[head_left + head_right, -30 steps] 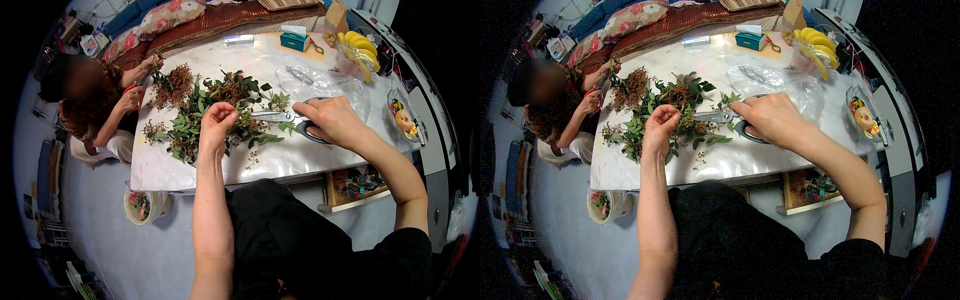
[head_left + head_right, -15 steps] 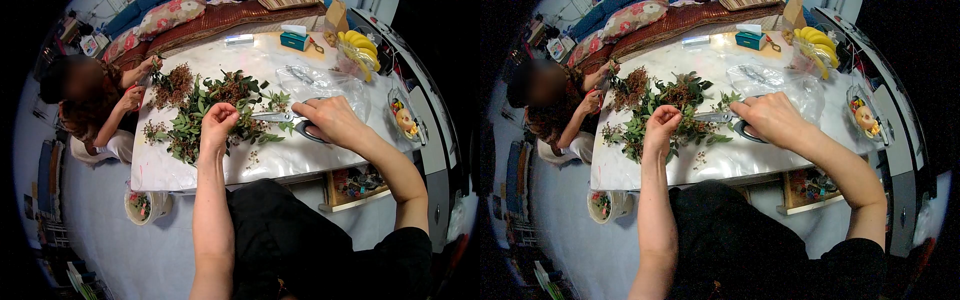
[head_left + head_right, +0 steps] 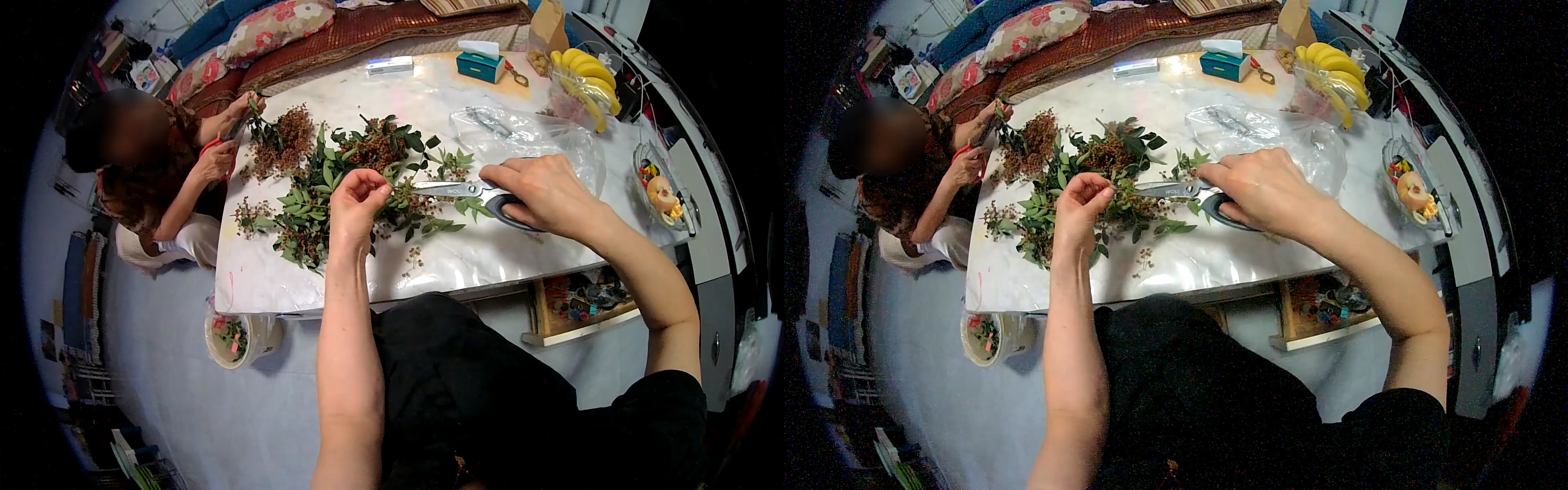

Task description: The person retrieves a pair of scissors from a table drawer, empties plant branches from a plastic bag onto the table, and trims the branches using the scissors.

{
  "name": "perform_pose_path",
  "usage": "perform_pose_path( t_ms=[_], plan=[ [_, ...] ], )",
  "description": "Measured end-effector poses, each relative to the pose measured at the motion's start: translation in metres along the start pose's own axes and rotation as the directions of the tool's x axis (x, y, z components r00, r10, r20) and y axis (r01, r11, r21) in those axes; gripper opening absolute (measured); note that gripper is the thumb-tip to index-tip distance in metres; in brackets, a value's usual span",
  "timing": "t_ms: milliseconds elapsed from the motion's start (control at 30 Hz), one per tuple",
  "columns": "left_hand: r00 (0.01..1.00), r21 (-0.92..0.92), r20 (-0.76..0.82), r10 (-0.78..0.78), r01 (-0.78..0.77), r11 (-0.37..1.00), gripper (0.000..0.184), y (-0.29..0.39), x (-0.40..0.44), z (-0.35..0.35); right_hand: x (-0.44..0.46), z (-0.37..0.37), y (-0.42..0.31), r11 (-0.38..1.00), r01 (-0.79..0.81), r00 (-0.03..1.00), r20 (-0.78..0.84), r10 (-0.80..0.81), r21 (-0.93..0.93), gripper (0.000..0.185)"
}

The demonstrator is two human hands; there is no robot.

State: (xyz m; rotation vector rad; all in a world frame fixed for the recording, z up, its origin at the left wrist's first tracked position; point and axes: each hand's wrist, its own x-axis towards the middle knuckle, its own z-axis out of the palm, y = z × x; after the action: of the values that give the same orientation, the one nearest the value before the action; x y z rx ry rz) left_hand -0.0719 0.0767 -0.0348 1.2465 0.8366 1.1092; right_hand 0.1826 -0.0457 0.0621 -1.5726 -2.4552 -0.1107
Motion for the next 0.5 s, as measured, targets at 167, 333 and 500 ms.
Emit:
perform_pose_path(
  t_ms=[167,333,500],
  plan=[
    [1.0,-0.011,0.019,0.015,-0.015,1.0,0.016,-0.0036,0.0018,0.001,0.002,0.0041,0.0007,1.0,0.007,1.0,0.003,-0.007,0.01,0.038],
    [0.999,0.019,0.031,-0.018,0.018,1.0,0.017,-0.0026,-0.0007,-0.0002,0.0036,0.0069,0.0002,0.999,-0.038,0.995,0.091,0.04,-0.023,0.045],
    [0.999,0.028,0.03,-0.031,0.03,0.999,0.016,-0.0044,0.001,0.0002,0.0034,0.0074,-0.0006,0.999,-0.035,0.997,0.075,0.037,-0.025,0.047]
  ],
)
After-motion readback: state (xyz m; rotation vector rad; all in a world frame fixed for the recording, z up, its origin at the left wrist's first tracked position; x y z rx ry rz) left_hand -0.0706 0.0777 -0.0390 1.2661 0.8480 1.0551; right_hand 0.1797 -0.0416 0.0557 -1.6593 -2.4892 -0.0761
